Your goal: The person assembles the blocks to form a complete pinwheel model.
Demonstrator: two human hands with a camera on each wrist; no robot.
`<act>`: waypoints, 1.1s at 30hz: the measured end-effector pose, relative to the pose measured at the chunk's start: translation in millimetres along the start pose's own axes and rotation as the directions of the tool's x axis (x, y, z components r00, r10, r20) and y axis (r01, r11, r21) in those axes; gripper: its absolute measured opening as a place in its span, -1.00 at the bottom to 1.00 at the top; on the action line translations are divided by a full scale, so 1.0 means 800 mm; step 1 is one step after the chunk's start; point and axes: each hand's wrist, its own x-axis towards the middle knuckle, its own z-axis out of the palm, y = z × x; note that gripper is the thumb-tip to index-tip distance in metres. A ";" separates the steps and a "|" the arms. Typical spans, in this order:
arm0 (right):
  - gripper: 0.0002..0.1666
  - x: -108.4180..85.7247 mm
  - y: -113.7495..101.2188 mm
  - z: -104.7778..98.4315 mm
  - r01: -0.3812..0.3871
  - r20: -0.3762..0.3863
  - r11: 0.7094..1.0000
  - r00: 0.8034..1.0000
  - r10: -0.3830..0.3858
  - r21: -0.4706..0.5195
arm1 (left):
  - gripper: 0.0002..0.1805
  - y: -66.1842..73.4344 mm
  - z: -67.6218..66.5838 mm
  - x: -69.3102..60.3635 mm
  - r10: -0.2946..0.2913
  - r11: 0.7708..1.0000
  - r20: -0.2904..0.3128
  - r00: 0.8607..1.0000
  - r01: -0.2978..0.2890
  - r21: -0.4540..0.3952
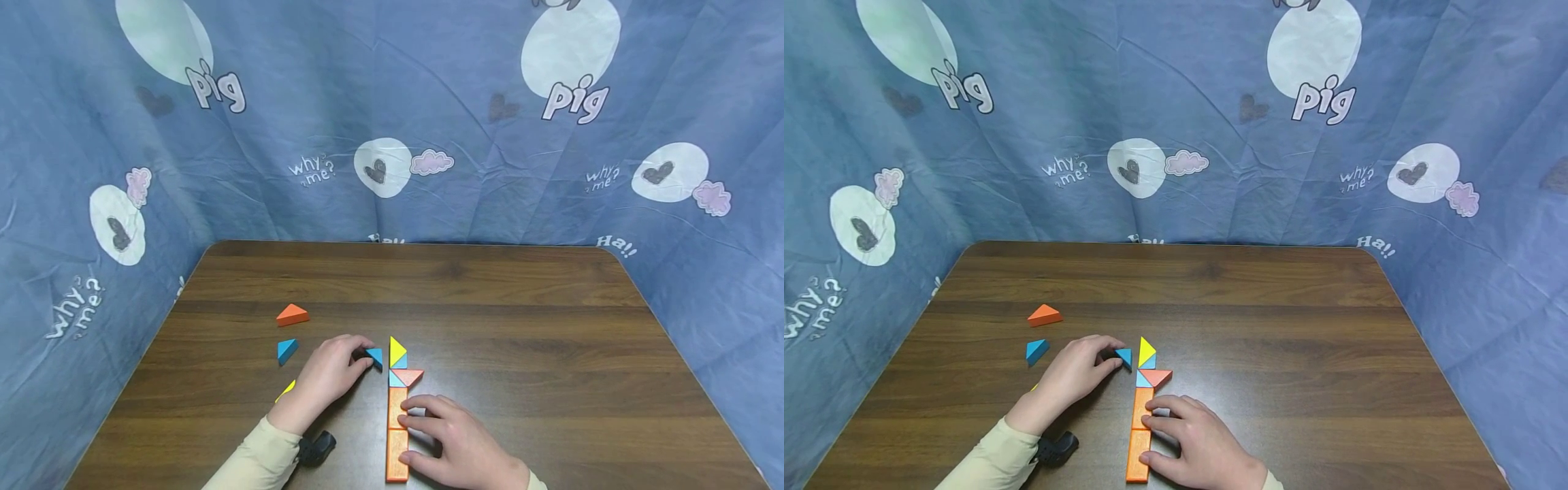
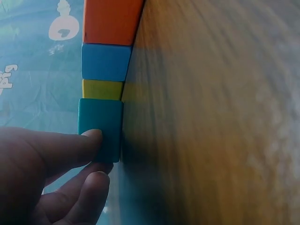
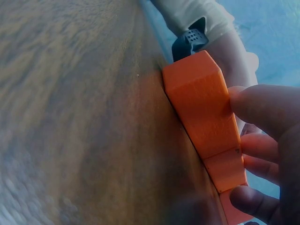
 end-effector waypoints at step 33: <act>-0.56 -0.001 0.001 0.002 0.017 -0.026 1.000 1.000 -0.017 0.008 | -0.79 0.005 0.008 0.006 0.056 0.998 0.030 0.998 -0.055 -0.033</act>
